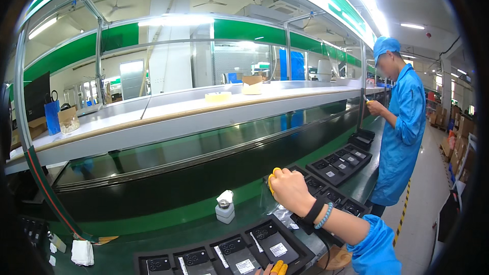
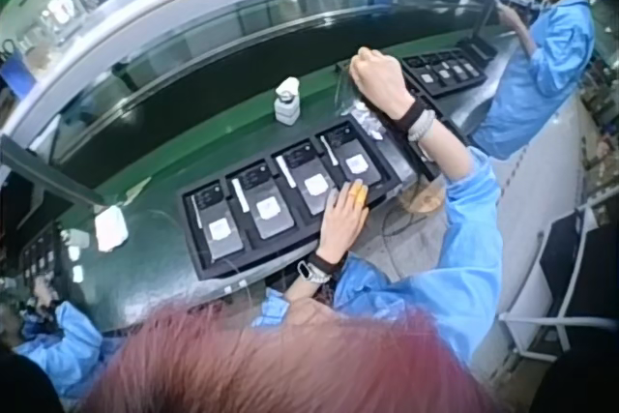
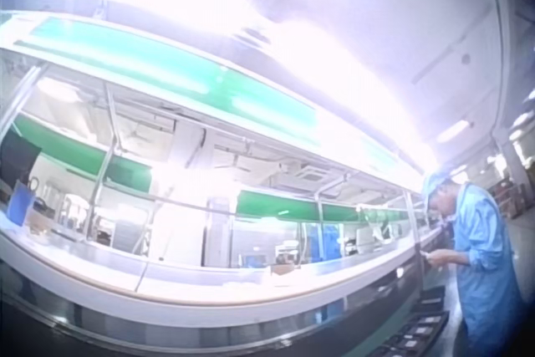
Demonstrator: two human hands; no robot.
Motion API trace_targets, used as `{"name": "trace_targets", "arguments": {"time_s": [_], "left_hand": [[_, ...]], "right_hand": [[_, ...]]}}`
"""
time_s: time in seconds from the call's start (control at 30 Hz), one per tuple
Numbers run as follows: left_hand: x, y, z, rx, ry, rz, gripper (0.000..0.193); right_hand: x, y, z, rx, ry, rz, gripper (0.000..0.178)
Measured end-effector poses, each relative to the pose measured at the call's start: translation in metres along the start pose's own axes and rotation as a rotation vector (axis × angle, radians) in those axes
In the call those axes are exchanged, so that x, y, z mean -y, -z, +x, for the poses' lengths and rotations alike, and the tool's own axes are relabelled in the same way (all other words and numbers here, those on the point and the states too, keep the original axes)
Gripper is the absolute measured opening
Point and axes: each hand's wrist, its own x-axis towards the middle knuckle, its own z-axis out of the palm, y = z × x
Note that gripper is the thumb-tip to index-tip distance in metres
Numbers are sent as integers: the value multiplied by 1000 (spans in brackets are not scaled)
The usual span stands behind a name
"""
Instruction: The user is cleaning mobile phones at a factory workstation using a spray and a cloth.
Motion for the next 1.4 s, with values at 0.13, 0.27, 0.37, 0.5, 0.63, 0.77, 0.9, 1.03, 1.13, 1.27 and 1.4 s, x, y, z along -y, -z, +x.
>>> {"name": "trace_targets", "arguments": {"time_s": [0.13, 0.27, 0.37, 0.5, 0.63, 0.77, 0.9, 1.03, 1.13, 1.27, 1.4], "left_hand": [[1, 0, -1, -10, -1, 5, 47], [3, 5, 0, -64, 5, -38, 44], [3, 28, 0, -143, 26, -287, 43], [11, 54, -12, -281, 381, -853, 45], [46, 62, -9, -308, 635, -1168, 56], [62, 89, 13, -264, 639, -1321, 57], [75, 104, 27, -202, 638, -1475, 57], [88, 101, 30, -200, 580, -1529, 45], [85, 107, 30, -184, 648, -1706, 41], [85, 104, 27, -134, 767, -1738, 41], [84, 101, 25, -43, 825, -1693, 41]], "right_hand": [[6, 29, 3, -124, -25, -41, 5], [31, 35, -13, 63, 151, -66, 9], [62, 40, -39, 203, 240, -4, 9], [82, 56, -62, 245, 386, 182, 9], [93, 85, -69, 217, 493, 244, 13], [98, 99, -72, 38, 551, 184, 22], [98, 103, -68, -20, 636, 259, 32], [97, 86, -69, 62, 496, 599, 35], [98, 82, -74, 26, 314, 784, 40], [117, 56, -88, -62, 265, 807, 42], [129, 31, -97, -184, 310, 774, 32]]}}
